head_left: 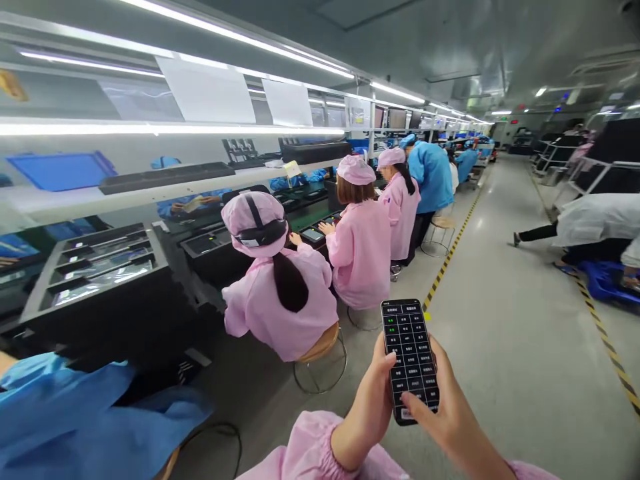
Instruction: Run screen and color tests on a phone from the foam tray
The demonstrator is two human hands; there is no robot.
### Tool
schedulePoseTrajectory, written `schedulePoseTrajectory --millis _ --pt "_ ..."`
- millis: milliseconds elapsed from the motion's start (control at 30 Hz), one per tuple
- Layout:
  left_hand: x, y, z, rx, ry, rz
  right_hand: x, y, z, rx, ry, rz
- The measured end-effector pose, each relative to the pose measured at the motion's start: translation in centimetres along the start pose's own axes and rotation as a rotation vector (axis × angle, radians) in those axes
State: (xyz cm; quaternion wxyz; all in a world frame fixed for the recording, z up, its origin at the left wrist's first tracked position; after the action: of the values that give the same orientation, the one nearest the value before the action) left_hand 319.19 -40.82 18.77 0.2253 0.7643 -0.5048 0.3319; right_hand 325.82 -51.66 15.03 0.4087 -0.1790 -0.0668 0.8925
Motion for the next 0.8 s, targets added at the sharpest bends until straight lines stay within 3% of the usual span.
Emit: schedulePoseTrajectory --millis 233,433,633,733,800 --pt "-3.0 -15.7 -5.2 0.078 0.056 -0.048 0.9 -17.0 -4.3 -0.012 -0.096 0.13" --pt "-5.3 -26.4 -8.9 0.146 0.063 -0.179 1.2 -29.3 -6.5 -0.011 -0.236 0.266" --pt "-7.9 -34.1 -10.3 0.232 0.107 -0.391 1.2 -40.8 -9.4 -0.039 -0.406 0.669" --pt "-8.8 -36.3 -10.3 0.346 0.135 -0.521 1.1 -45.5 -10.1 -0.082 -0.432 0.89" --pt "-9.5 -37.1 -10.5 0.42 0.149 -0.608 1.0 -48.0 -10.5 -0.091 -0.426 0.97"
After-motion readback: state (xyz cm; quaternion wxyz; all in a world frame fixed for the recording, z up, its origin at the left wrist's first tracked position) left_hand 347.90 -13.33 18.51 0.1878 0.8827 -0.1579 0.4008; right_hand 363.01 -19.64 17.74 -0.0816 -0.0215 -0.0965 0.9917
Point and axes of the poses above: each hand's wrist, its own y-axis away from the middle knuckle, its own x-axis out of the palm, z = x × y, the point moved 1 cm from there along -y, towards the middle knuckle, and after that the axes turned 4 degrees about y, right-handed, at the moved point
